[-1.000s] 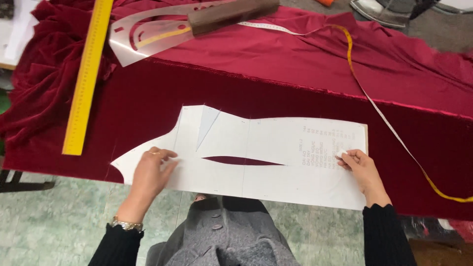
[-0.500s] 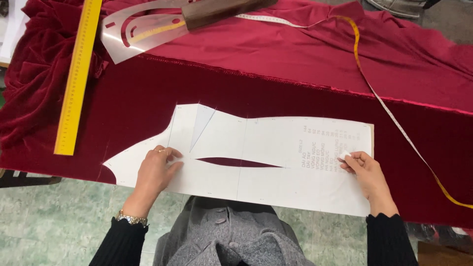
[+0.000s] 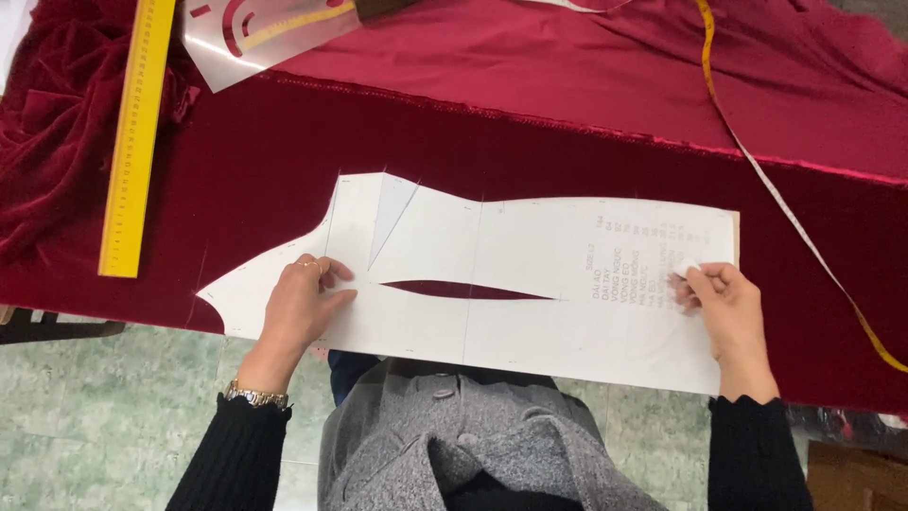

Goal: The person marks a white paper pattern placed on a red fabric using a piece of chalk and a yellow ruler. They align the ruler along the pattern's edges and draw lines, occasionally adjusting the pattern and using a wooden weight to hold it in place.

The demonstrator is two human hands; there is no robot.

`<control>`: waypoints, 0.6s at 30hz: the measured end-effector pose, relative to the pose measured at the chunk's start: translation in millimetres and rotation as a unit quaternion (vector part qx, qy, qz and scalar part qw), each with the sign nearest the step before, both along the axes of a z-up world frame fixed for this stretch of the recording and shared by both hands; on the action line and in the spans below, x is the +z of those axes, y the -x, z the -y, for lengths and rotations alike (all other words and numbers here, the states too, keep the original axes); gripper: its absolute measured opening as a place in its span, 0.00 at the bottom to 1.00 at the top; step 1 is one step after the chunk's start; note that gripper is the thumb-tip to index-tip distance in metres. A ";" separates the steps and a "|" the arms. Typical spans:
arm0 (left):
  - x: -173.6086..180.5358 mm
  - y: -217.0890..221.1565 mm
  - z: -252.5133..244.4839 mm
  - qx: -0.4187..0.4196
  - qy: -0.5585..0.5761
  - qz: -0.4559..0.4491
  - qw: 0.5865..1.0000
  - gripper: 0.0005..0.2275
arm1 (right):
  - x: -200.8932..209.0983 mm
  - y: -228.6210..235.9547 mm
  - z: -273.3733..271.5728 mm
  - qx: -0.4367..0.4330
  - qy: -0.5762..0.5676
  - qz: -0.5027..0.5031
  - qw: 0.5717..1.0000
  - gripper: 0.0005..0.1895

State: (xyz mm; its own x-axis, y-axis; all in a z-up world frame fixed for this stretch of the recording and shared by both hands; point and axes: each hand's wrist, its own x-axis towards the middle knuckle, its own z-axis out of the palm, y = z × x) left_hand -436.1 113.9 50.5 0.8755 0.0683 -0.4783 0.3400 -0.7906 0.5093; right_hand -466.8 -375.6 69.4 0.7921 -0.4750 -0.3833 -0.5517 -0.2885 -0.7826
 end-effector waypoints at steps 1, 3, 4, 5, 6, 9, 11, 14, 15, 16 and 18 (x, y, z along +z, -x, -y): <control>0.5 0.7 1.5 0.003 0.003 -0.003 1.000 0.06 | 4.3 -1.4 -6.8 0.001 0.024 0.017 1.000 0.04; 19.8 0.1 9.1 0.008 0.006 0.015 1.000 0.08 | -29.8 -5.3 -8.6 0.048 0.021 0.059 0.997 0.04; 29.6 -0.6 12.5 0.012 0.007 0.035 0.999 0.10 | -47.5 -8.3 -9.7 0.095 0.014 0.103 0.990 0.08; 28.7 -0.5 11.0 0.014 0.005 0.035 0.999 0.10 | -36.2 -12.1 -32.7 0.097 0.013 0.103 0.990 0.08; 27.7 -0.4 9.7 0.010 0.009 0.039 0.999 0.11 | -24.8 -15.9 -55.4 0.152 0.038 0.102 0.982 0.08; 29.2 -0.2 10.2 0.003 0.012 0.043 0.999 0.11 | -12.3 -21.0 -104.3 0.236 0.065 0.103 0.964 0.09; 30.9 -1.1 11.0 0.004 0.013 0.045 0.999 0.11 | -9.6 -22.2 -124.8 0.271 0.068 0.107 0.954 0.08; 30.9 -1.1 10.1 -0.004 0.013 0.044 0.999 0.11 | 0.2 -20.3 -146.6 0.288 0.049 0.082 0.953 0.07; 29.9 -1.2 9.6 -0.006 0.013 0.046 0.999 0.11 | 5.8 -20.4 -153.0 0.285 0.037 0.068 0.955 0.06; 29.1 -1.5 9.1 -0.007 0.013 0.047 0.999 0.11 | 11.4 -20.5 -159.4 0.282 0.025 0.054 0.958 0.05; 28.0 -1.7 8.4 -0.006 0.016 0.046 0.999 0.11 | 14.7 -19.1 -163.4 0.274 0.010 0.049 0.960 0.05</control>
State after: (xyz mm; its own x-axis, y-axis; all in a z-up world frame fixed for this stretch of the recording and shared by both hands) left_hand -434.4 105.5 78.5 0.9169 0.0439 -0.3968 0.2808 -0.7774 0.5629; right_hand -447.7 -212.1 84.2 0.9571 0.0172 -0.2893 -0.2364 -0.5309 -0.8138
